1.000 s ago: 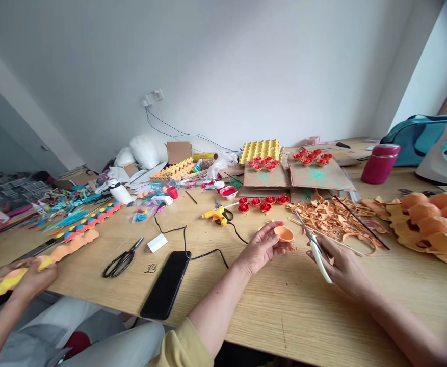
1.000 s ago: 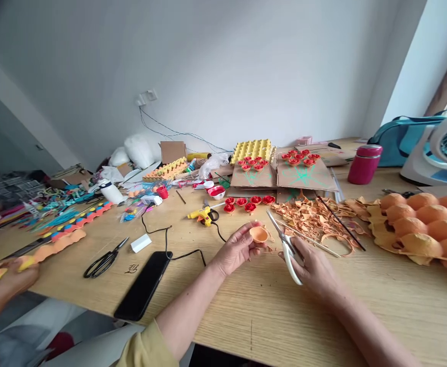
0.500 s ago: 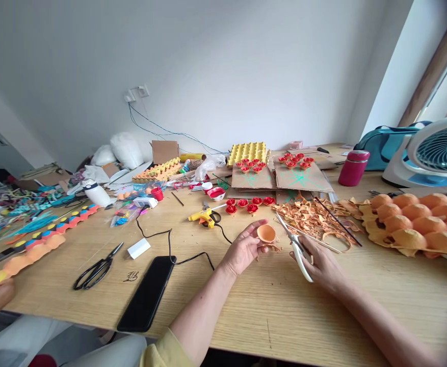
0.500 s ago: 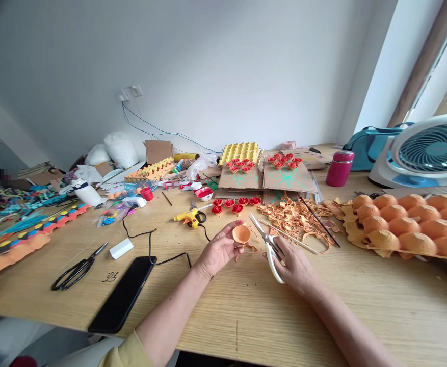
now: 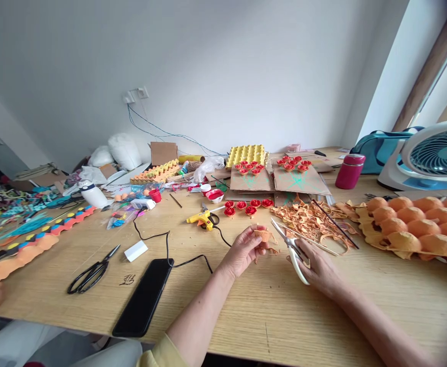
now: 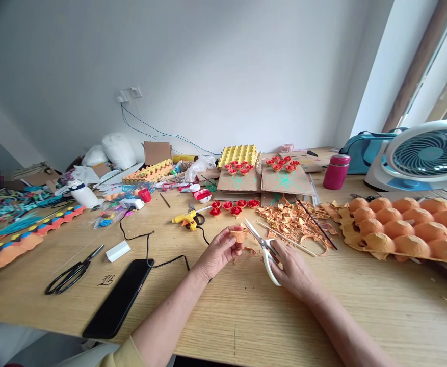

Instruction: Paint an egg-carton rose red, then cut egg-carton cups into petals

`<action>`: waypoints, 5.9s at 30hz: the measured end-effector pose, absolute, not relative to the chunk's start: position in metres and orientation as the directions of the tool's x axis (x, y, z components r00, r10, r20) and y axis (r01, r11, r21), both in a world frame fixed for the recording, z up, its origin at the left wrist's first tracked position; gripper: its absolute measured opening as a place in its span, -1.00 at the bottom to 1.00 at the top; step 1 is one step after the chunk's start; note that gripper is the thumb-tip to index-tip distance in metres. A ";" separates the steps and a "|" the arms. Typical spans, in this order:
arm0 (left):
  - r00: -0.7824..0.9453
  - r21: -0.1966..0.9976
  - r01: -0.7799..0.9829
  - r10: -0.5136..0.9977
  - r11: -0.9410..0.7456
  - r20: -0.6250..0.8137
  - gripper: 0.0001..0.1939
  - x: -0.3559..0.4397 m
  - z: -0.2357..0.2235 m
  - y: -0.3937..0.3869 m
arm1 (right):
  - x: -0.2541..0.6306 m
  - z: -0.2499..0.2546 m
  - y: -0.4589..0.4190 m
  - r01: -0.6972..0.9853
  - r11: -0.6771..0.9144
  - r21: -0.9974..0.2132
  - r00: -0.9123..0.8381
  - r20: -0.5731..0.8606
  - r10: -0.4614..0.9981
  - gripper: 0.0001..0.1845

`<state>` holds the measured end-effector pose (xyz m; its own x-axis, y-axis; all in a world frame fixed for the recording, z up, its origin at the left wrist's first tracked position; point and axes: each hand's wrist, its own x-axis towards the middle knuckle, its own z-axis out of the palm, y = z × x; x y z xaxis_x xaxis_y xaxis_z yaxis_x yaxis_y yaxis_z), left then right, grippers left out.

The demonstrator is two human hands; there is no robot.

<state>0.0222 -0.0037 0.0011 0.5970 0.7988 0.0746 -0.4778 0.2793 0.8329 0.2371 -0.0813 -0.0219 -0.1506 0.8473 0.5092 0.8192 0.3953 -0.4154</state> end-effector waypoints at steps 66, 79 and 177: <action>0.205 0.689 0.305 0.752 -0.657 0.626 -0.57 0.011 0.015 -0.002 | 0.247 -0.020 -0.078 0.951 0.254 -0.178 -0.142 0.478 0.867 -0.85; 0.082 0.792 0.285 0.837 -0.539 0.540 -0.61 0.000 0.002 0.006 | 0.266 0.001 -0.078 0.993 0.029 0.117 -0.059 0.262 0.963 -0.82; 0.411 0.774 0.267 0.794 -0.574 0.448 -0.53 0.020 -0.009 -0.017 | 0.203 -0.007 -0.063 0.090 0.061 -0.994 -0.073 0.054 0.996 -0.57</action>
